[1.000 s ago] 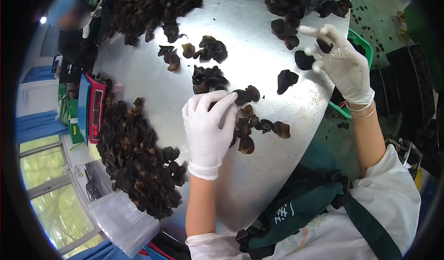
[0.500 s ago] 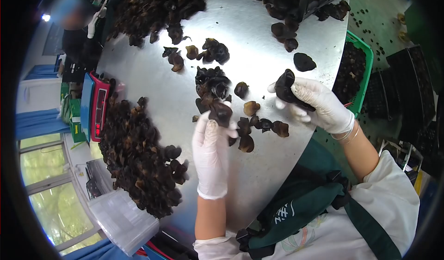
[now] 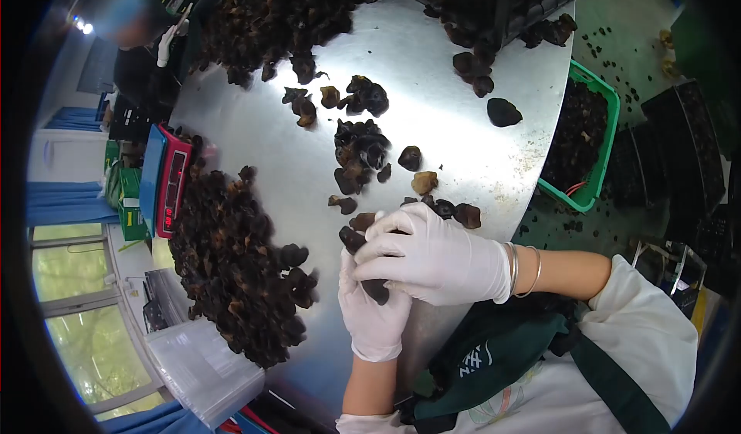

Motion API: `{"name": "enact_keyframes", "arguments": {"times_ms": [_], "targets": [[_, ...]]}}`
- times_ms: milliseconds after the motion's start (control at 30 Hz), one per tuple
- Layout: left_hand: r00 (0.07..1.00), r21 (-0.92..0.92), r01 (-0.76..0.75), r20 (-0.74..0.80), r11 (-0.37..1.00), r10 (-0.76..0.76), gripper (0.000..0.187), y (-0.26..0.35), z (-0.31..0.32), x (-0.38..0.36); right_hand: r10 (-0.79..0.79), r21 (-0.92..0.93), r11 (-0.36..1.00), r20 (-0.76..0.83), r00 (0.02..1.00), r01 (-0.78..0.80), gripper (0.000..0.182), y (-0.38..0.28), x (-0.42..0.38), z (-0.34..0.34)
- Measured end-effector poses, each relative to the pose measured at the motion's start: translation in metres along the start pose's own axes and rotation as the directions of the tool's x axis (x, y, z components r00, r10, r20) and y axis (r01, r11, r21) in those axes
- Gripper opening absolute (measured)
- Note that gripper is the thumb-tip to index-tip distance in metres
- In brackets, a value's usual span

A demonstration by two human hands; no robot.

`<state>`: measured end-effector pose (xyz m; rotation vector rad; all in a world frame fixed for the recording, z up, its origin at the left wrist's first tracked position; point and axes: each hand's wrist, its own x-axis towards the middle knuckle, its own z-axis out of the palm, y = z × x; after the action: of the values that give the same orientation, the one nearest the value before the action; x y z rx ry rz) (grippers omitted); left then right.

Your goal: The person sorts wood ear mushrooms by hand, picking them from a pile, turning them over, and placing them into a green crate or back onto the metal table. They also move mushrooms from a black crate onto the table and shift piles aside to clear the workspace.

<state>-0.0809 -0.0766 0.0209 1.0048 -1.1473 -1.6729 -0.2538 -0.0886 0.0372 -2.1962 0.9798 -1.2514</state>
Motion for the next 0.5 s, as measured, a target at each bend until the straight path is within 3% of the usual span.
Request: {"name": "enact_keyframes", "arguments": {"times_ms": [33,67,133,200,233,267,300,333,367,400,433,467,500], "targets": [[0.997,-0.398,0.076,0.062,0.914,-0.055,0.045,0.003,-0.002,0.000,-0.016,0.004,1.000,-0.005,1.000,0.016,0.031,0.000,0.000,0.000],[0.992,-0.527,0.125,0.049,0.840,-0.116,0.043,0.007,0.000,-0.002,0.040,0.124,0.992,-0.001,0.999,-0.040,0.029,0.000,0.000,-0.003],[0.971,-0.758,0.171,0.022,0.629,-0.237,0.039,0.017,0.005,-0.004,0.152,0.354,0.922,0.030,0.988,-0.153,0.026,-0.001,-0.003,-0.016],[0.969,-0.914,0.234,0.190,0.331,-0.161,0.037,0.015,-0.015,-0.006,0.311,0.343,0.894,-0.012,0.950,-0.289,0.020,-0.001,-0.011,-0.030],[0.969,-0.894,0.131,0.024,0.428,-0.246,0.031,0.028,-0.015,-0.008,0.370,0.323,0.884,-0.045,0.928,-0.337,0.020,0.005,-0.019,-0.034],[0.988,-0.758,0.008,-0.093,0.653,-0.120,0.030,0.029,-0.031,-0.011,0.425,0.305,0.872,-0.081,0.901,-0.384,0.020,0.011,-0.027,-0.039],[0.943,-0.478,-0.150,-0.332,0.865,-0.020,0.031,0.040,-0.043,-0.012,0.472,0.187,0.875,-0.124,0.873,-0.446,0.023,0.018,-0.036,-0.051],[0.798,-0.151,-0.243,-0.593,0.958,0.109,0.029,0.048,-0.055,-0.005,0.509,0.069,0.860,-0.169,0.844,-0.505,0.027,0.027,-0.045,-0.065],[0.760,0.284,-0.265,-0.527,0.922,0.380,0.025,0.044,-0.104,-0.012,0.545,0.079,0.834,-0.265,0.795,-0.545,0.028,0.035,-0.051,-0.077],[0.665,0.643,-0.109,-0.519,0.758,0.536,0.021,0.060,-0.119,-0.013,0.574,0.098,0.808,-0.356,0.738,-0.581,0.030,0.044,-0.056,-0.087],[0.661,0.831,0.149,-0.487,0.536,0.571,0.022,0.072,-0.146,-0.020,0.537,-0.050,0.798,-0.394,0.746,-0.601,0.033,0.054,-0.063,-0.099],[0.715,0.937,0.265,-0.350,0.229,0.606,0.029,0.077,-0.173,-0.024,0.492,-0.194,0.769,-0.428,0.758,-0.609,0.037,0.064,-0.068,-0.109],[0.751,0.931,0.357,-0.335,0.077,0.568,0.035,0.076,-0.194,-0.028,0.432,-0.349,0.733,-0.425,0.795,-0.584,0.043,0.073,-0.067,-0.113]]}}
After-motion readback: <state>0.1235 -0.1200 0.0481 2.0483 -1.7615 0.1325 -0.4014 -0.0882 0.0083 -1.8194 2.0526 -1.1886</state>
